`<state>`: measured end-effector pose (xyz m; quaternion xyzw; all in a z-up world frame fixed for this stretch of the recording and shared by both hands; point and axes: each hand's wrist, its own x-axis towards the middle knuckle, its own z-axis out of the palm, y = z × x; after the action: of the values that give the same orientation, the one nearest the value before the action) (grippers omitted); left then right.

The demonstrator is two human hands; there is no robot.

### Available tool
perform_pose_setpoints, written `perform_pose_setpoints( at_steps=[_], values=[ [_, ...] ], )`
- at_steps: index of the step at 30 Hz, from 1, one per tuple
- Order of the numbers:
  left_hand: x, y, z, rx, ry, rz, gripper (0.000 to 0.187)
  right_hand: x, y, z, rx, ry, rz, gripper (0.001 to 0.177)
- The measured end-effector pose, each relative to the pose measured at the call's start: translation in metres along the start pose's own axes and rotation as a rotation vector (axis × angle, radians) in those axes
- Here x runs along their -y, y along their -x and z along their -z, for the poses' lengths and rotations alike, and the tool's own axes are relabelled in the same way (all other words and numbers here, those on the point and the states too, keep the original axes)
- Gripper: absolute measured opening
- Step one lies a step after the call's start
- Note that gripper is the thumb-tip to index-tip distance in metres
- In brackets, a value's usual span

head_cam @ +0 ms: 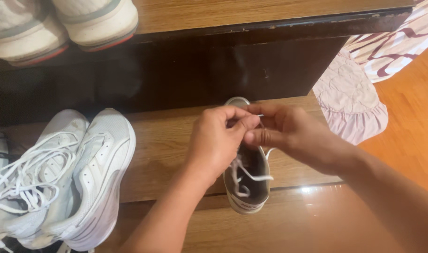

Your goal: The person unlaces a white sneaker on a wooden shelf, then re-laces the same shoe by threading the laces through the eyelets and tying a knot. The hands work directly on the shoe without using tools.

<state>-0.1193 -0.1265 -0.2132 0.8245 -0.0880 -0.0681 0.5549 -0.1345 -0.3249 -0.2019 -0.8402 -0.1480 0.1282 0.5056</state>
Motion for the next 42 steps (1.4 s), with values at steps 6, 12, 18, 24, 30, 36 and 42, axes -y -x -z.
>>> perform_pose_setpoints(
  at_steps=[6, 12, 18, 24, 30, 36, 42],
  values=[
    [0.004, 0.015, 0.021, 0.111, 0.062, 0.060, 0.023, 0.003, -0.003, 0.063, -0.143, 0.104, -0.277, 0.026],
    [0.011, 0.011, 0.042, 0.043, 0.111, -0.081, 0.023, -0.023, 0.002, 0.165, -0.449, -0.026, 0.039, 0.029],
    [0.023, -0.018, 0.067, -0.228, -0.006, -0.005, 0.019, -0.046, -0.005, 0.181, -0.537, 0.006, -0.041, 0.023],
    [0.055, -0.002, 0.122, -0.461, -0.101, 0.250, 0.028, -0.046, -0.006, 0.169, -0.581, 0.034, -0.068, 0.020],
    [0.061, 0.017, 0.112, -0.326, -0.274, 0.446, 0.045, -0.040, -0.024, 0.148, -0.572, 0.082, -0.067, 0.019],
    [0.048, 0.011, 0.087, -0.134, -0.245, 0.234, 0.029, -0.041, -0.024, 0.124, -0.559, 0.167, -0.057, 0.021],
    [0.046, 0.000, 0.022, 0.004, -0.179, 0.259, 0.023, -0.032, -0.036, 0.119, -0.447, 0.406, 0.058, 0.024]
  ],
)
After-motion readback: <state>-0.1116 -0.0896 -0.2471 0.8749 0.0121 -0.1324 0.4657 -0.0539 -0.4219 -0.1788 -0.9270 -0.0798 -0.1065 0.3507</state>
